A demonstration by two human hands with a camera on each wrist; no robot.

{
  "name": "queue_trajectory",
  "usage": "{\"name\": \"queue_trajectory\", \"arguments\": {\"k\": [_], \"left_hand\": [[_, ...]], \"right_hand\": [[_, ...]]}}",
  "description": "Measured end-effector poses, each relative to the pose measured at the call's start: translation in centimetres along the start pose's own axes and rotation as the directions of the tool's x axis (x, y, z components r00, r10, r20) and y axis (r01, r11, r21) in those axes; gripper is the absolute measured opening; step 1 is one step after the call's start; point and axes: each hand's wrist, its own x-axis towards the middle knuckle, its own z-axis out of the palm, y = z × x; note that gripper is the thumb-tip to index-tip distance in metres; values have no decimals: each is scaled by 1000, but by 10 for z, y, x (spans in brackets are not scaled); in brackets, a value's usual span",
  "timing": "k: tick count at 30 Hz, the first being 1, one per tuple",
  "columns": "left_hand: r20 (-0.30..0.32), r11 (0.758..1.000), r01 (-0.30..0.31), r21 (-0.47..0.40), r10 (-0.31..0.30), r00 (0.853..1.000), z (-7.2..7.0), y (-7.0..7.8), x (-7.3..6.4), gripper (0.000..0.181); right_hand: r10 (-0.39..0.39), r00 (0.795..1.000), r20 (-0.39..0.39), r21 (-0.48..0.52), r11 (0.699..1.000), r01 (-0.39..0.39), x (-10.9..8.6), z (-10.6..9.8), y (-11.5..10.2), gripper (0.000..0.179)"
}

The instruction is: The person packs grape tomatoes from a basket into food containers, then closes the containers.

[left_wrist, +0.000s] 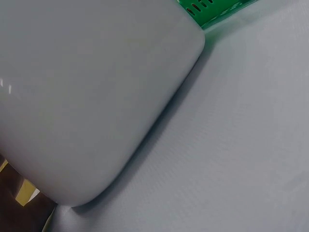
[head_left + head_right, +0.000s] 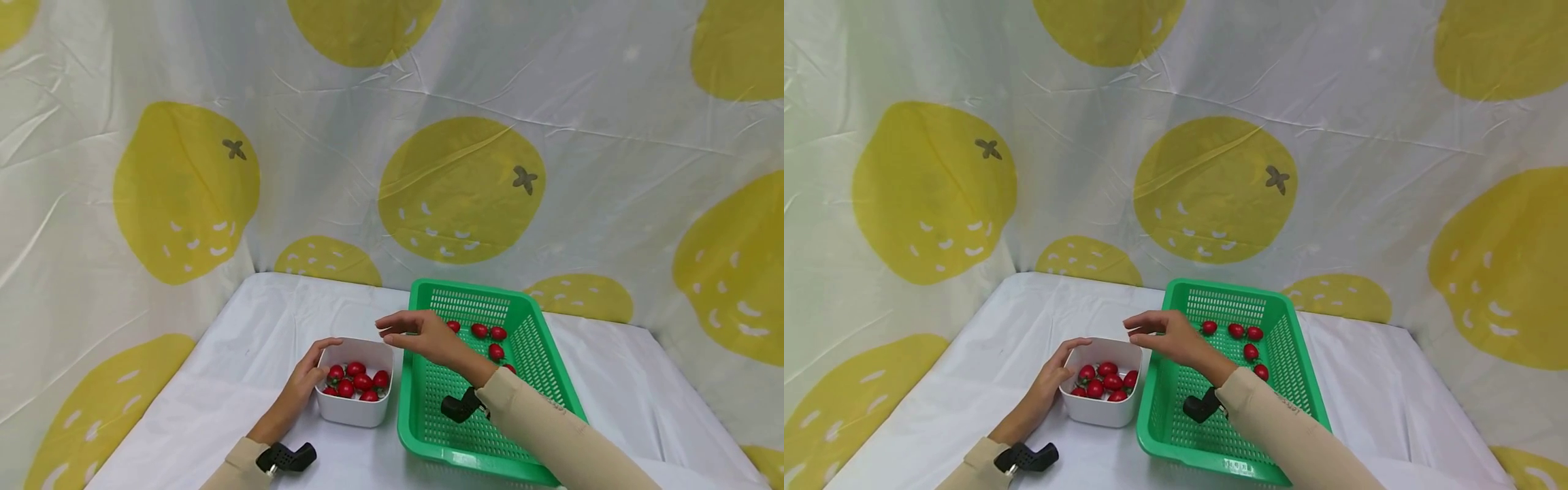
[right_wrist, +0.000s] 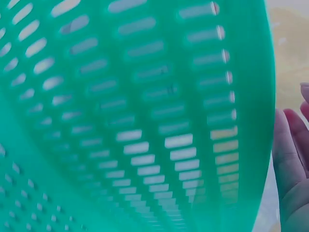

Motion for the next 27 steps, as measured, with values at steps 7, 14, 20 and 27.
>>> {"name": "queue_trajectory", "arguments": {"k": [7, 14, 20, 27], "left_hand": [[4, 1000, -5, -2, 5, 1000, -1, 0, -2, 53], [-1, 1000, 6, -3, -6, 1000, 0, -3, -3, 53], [-6, 1000, 20, -7, -20, 1000, 1, -1, -2, 53], [-14, 999, 31, -9, -31, 999, 1, -1, -2, 54]], "right_hand": [[46, 998, -43, 0, 999, -46, -9, -17, 6, 31], [98, 993, -68, -14, 995, -100, -15, -32, 18, 32], [136, 983, -121, 8, 991, -136, -17, -48, 27, 33], [170, 968, -185, -14, 984, -176, -17, -65, 41, 37]]}}
